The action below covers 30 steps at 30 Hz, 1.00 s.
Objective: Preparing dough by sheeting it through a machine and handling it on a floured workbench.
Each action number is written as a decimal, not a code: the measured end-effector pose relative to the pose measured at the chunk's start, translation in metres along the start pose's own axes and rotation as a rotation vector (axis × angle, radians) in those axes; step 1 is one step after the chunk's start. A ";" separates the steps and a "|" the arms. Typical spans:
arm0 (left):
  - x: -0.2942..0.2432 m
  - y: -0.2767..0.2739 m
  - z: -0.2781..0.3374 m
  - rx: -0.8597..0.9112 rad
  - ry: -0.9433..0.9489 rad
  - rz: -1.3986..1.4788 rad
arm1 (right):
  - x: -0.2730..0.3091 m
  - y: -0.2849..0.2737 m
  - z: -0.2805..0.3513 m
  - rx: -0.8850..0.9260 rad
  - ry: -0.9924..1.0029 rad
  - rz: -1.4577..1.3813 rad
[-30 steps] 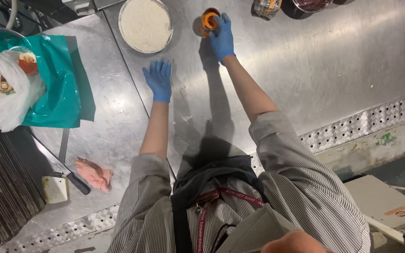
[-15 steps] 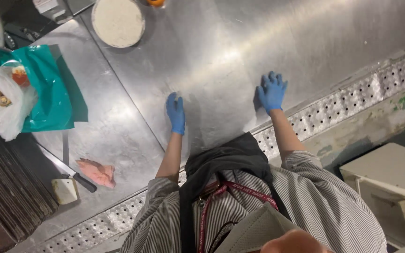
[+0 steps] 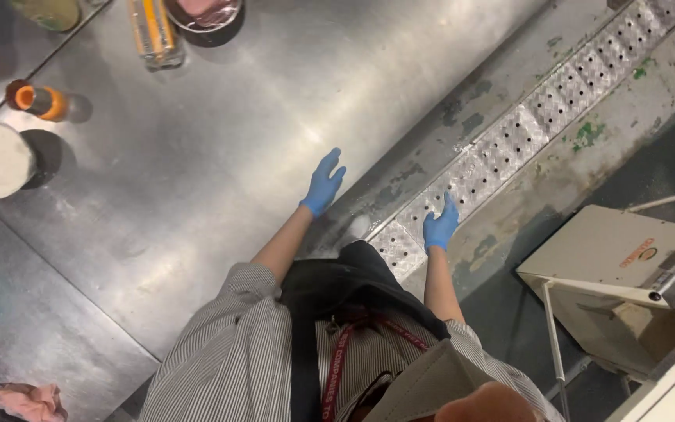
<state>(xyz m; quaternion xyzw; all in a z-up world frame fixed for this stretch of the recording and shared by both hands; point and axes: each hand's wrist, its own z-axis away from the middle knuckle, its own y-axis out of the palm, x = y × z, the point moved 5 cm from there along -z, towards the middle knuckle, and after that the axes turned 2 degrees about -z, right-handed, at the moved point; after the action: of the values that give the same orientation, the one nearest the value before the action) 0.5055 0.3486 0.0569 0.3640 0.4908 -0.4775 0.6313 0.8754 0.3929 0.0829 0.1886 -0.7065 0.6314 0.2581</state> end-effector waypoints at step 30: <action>-0.169 0.214 -0.476 -0.438 -0.161 0.389 | 0.029 0.047 -0.640 0.178 -0.105 -0.636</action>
<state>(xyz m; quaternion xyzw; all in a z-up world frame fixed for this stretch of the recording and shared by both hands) 0.5707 0.8917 0.0978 0.2673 0.4516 -0.2575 0.8114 0.9058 1.0340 0.1075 0.4537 -0.5666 0.5681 0.3879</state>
